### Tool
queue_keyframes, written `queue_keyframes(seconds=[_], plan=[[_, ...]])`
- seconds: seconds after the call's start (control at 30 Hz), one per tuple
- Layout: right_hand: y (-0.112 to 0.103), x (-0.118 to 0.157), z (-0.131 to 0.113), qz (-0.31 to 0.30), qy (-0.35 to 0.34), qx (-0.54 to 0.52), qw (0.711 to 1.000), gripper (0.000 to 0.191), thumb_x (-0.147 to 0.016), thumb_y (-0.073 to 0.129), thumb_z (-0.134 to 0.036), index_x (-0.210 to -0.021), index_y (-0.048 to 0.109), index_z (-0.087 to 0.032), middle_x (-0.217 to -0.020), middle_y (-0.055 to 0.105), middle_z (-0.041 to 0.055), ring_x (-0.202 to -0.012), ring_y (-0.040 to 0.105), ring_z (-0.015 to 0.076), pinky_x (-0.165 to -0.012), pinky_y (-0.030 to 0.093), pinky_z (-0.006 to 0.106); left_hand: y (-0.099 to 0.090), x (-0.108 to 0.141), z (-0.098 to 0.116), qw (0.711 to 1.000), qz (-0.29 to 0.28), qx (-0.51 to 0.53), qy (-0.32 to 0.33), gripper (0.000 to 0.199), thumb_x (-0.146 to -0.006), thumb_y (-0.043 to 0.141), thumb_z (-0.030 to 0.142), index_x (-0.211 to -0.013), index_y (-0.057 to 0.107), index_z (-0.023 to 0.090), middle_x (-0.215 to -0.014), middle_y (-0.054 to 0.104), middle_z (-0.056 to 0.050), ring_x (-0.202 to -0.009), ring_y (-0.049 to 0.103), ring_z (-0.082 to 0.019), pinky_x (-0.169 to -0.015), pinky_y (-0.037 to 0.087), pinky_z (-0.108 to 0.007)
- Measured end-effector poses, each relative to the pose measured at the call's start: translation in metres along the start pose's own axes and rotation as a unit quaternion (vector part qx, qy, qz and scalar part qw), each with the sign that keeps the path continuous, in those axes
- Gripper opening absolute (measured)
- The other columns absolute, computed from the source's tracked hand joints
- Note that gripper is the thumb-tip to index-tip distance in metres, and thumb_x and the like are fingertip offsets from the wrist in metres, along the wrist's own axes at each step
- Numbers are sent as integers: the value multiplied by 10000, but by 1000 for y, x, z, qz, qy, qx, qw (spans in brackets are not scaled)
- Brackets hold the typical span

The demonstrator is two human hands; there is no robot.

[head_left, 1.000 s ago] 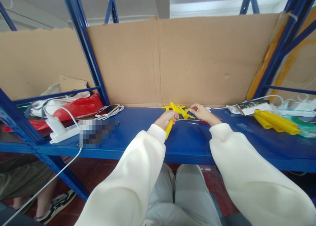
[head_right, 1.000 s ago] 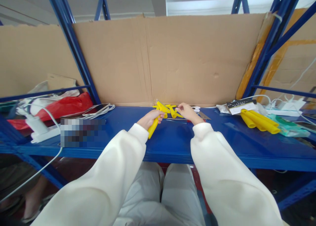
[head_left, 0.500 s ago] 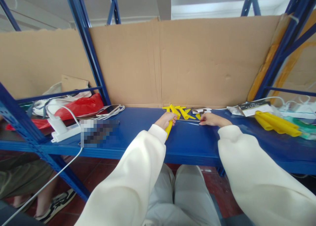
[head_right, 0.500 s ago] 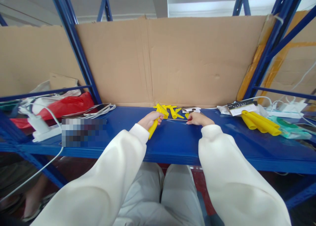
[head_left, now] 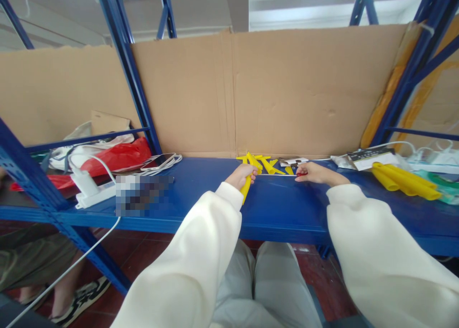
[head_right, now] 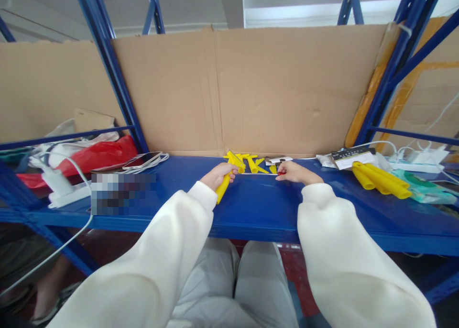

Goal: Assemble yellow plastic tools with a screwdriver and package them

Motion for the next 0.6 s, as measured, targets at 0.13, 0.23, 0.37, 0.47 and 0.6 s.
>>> queue_keyframes(seconds=[0.13, 0.23, 0.37, 0.47, 0.6], plan=[[-8, 8, 6, 33, -12, -18, 999, 323, -637, 752, -496, -690, 589, -223, -707, 682, 40, -735, 634, 229, -701, 501, 331, -1, 2, 1, 1000, 9, 3, 5, 239, -901, 434, -11, -756, 456, 178, -472, 393, 84, -359, 311, -42, -389, 248, -146], [-11, 10, 9, 59, -12, -16, 998, 337, -645, 748, -515, -676, 581, -224, -713, 683, 53, -753, 639, 244, -722, 501, 344, -1, 2, 1, 1000, 15, 7, 6, 220, -876, 469, -16, -774, 464, 178, -476, 394, 88, -357, 315, -43, -387, 244, -149], [-11, 8, 11, 79, -15, -7, 997, 356, -650, 743, -543, -671, 580, -227, -713, 687, 59, -742, 640, 249, -728, 498, 354, 0, 3, 1, 1000, 20, 5, 9, 225, -849, 513, -22, -765, 465, 181, -485, 400, 88, -362, 323, -45, -400, 245, -160], [-9, 5, 14, 82, -32, -7, 996, 374, -638, 738, -569, -659, 582, -230, -678, 676, 56, -711, 633, 248, -709, 494, 357, 0, 5, 2, 1000, 18, -4, 8, 218, -845, 513, -22, -763, 478, 177, -485, 403, 83, -372, 326, -51, -410, 246, -173], [-9, 4, 18, 97, -38, -14, 994, 392, -614, 740, -592, -660, 580, -237, -674, 680, 57, -677, 623, 244, -677, 489, 361, 1, 6, 3, 1000, 17, -7, 8, 216, -837, 516, -26, -761, 486, 174, -488, 406, 80, -382, 332, -56, -425, 250, -186]])
Point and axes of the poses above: each hand's wrist, its own x-axis away from the middle knuckle, its own y-axis out of the palm, z = x × y, the point moved 2 cm from there along -x, towards the middle knuckle
